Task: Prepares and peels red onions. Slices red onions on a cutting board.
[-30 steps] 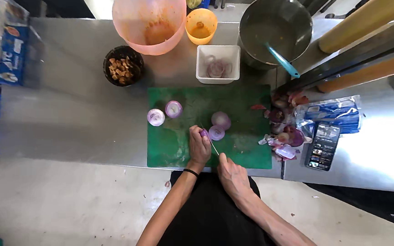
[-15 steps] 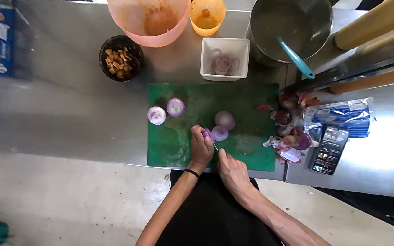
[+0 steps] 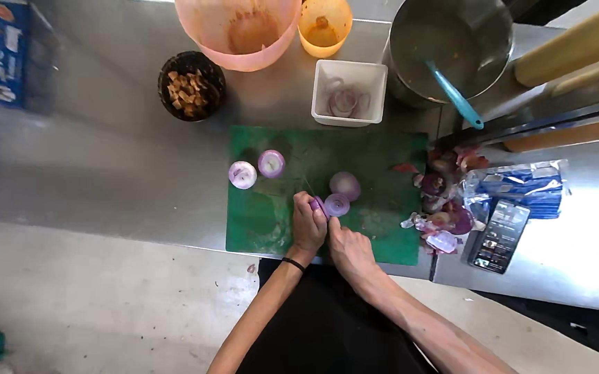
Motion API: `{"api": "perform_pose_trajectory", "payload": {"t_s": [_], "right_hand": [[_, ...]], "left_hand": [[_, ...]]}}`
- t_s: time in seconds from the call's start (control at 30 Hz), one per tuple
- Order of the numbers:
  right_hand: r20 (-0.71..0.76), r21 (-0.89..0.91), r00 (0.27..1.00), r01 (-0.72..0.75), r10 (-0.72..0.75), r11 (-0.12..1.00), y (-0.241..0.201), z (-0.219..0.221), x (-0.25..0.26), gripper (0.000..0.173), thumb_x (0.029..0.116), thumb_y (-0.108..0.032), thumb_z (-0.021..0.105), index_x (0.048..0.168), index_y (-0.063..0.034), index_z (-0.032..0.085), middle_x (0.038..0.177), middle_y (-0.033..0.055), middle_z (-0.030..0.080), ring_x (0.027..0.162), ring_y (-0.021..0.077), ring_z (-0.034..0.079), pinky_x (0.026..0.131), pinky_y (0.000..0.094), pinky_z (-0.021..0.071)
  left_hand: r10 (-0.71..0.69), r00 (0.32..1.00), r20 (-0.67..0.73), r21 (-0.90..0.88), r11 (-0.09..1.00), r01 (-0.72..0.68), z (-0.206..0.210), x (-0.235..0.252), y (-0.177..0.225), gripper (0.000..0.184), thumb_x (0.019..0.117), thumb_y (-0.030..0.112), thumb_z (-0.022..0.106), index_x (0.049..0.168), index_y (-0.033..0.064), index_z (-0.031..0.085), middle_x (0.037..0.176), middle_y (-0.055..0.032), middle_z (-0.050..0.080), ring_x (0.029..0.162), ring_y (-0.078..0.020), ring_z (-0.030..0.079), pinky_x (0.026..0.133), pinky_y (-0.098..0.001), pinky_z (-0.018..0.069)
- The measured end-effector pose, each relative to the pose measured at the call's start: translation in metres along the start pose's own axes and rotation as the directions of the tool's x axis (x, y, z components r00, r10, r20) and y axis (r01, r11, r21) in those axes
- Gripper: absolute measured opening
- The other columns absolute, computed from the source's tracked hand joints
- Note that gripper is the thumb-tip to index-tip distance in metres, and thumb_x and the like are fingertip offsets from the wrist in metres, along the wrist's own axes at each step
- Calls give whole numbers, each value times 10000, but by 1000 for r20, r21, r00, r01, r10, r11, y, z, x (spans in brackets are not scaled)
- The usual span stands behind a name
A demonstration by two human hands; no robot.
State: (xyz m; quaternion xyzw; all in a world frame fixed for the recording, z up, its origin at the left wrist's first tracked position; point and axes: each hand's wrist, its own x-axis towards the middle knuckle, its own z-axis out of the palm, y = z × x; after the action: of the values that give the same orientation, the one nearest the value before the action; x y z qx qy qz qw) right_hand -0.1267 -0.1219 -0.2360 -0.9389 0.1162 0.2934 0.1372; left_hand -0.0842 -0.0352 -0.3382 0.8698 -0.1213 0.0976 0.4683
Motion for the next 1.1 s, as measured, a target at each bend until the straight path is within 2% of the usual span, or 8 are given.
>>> {"api": "perform_pose_trajectory", "payload": {"t_s": [0.13, 0.23, 0.43, 0.63, 0.73, 0.87, 1.0, 1.1], "right_hand": [[23, -4, 1000, -3, 3, 1000, -5, -8, 4, 161, 1007, -51, 555, 1152, 11, 589, 810, 184, 680, 750, 384, 718, 613, 499, 569], [67, -8, 997, -30, 31, 1000, -6, -8, 8, 177, 1037, -76, 513, 1187, -1, 572, 860, 185, 691, 806, 385, 726, 660, 499, 575], [-24, -23, 999, -38, 37, 999, 3, 6, -16, 186, 1014, -77, 547, 1176, -2, 600, 811, 178, 680, 724, 372, 717, 602, 480, 567], [11, 21, 999, -46, 46, 999, -4, 7, 10, 188, 1030, -67, 520, 1192, 8, 579, 857, 195, 689, 788, 395, 723, 642, 511, 573], [-67, 63, 997, -39, 43, 997, 2, 18, 1, 200, 1013, -82, 560, 1195, 0, 580, 837, 185, 681, 749, 385, 714, 616, 506, 574], [-33, 56, 996, -84, 86, 995, 19, 51, -30, 222, 1026, -101, 536, 1217, -1, 589, 860, 188, 685, 746, 385, 718, 634, 505, 579], [-88, 62, 993, -68, 73, 996, 38, 72, -64, 193, 1018, -80, 542, 1156, 8, 644, 811, 180, 696, 680, 363, 723, 586, 474, 583], [-90, 80, 993, -71, 78, 994, 42, 78, -73, 193, 1020, -107, 553, 1147, 5, 647, 805, 175, 701, 685, 357, 728, 594, 478, 587]], "left_hand": [[-17, 1000, 6, -2, 1000, 17, -1, 1, 0, 484, 1059, 373, 273, 1096, -43, 518, 1063, -193, 564, 1018, -243, 606, 923, -310, 517], [-21, 1000, -3, 1, 1000, 21, 0, 2, 0, 494, 1054, 380, 269, 1098, -43, 521, 1075, -193, 561, 1034, -244, 600, 934, -308, 512], [10, 999, 33, -10, 1000, -9, -1, 0, -1, 494, 1053, 397, 260, 1092, -22, 520, 1070, -182, 554, 986, -228, 608, 869, -305, 537], [-7, 998, 67, 26, 1000, 5, -5, 1, -1, 489, 1056, 364, 271, 1154, -47, 518, 1146, -213, 543, 1081, -257, 592, 943, -317, 512], [-1, 996, 94, 40, 999, -3, -6, -2, 3, 487, 1051, 368, 282, 1167, -42, 517, 1171, -216, 538, 1089, -254, 597, 931, -320, 522], [4, 993, 117, 61, 998, -11, -8, -3, 3, 516, 1067, 385, 260, 1170, -49, 520, 1175, -228, 529, 1097, -269, 592, 933, -328, 519], [22, 997, 74, 37, 999, -25, -5, -3, 2, 449, 1062, 318, 288, 1135, -57, 523, 1158, -218, 532, 1105, -259, 578, 958, -312, 498], [-1, 997, 80, -22, 1000, 2, -11, -9, 3, 443, 1082, 296, 266, 1162, -68, 506, 1212, -219, 516, 1187, -249, 553, 1006, -306, 476]]}}
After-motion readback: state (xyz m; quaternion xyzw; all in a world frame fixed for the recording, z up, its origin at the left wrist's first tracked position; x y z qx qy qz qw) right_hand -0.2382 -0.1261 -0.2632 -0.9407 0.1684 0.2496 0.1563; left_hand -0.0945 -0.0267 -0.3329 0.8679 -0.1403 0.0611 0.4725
